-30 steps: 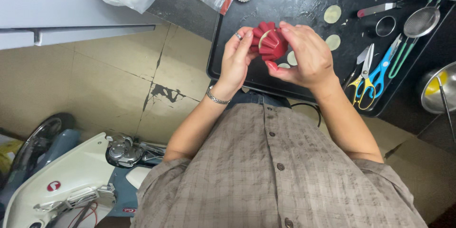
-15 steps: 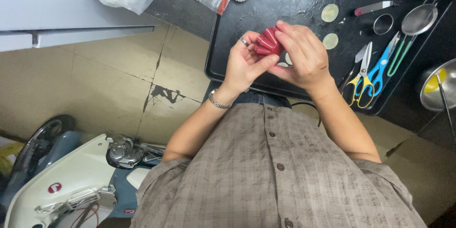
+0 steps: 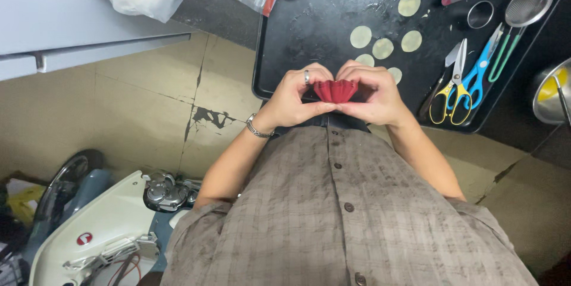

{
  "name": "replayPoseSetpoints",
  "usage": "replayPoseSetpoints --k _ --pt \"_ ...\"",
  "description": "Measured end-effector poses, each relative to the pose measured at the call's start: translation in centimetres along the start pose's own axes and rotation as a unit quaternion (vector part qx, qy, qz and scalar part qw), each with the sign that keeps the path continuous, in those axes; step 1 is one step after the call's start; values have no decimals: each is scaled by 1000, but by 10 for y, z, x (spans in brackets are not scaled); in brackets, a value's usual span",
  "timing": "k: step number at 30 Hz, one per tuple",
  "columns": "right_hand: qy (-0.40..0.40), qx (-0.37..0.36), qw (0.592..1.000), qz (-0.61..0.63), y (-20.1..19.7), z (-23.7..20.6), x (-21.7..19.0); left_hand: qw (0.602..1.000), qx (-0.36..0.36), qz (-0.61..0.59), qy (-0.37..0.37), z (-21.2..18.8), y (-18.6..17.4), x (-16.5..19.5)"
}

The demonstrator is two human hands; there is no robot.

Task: The person brushes egg wash onto round dough wrappers with a brush, then presses a wrapper into a red flower-shaped mold, trims the excess dough from the mold rim by hand, and releases the molded dough piece onto the tray, repeating for several wrappers.

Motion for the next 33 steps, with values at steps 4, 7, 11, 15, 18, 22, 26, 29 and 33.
replayPoseSetpoints --k 4,7,11,15,18,22,26,29,33 --pt "65 16 995 69 -1 -8 33 984 20 -137 -109 -8 -4 -54" --pt "110 72 989 -71 -62 -2 63 953 131 -233 -140 -9 -22 -92" --pt "132 278 798 -518 -166 -6 62 943 195 -234 -133 -6 -40 -110" --pt "145 255 768 -569 -174 0 76 939 211 -228 -146 1 -38 -113" --pt "143 247 767 -575 -174 4 76 937 217 -231 -150 6 -37 -111" --pt "219 279 807 -471 -186 -2 91 934 220 -239 -148 13 -36 -111" --pt "197 304 802 -474 -186 -6 80 933 221 -256 -119 23 -35 -111" --pt "215 270 840 -417 -174 -10 69 914 231 -314 -111 29 -39 -113" --pt "191 114 954 -203 -113 -10 43 893 237 -362 -122 39 -39 -119"
Point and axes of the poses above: each hand's wrist, its own z-axis towards the middle knuckle, its own y-axis out of the palm, x = y × z, the point moved 9 cm from there along z, towards the middle knuckle, and after that the axes turned 5 degrees about -y, right-handed, at the moved point
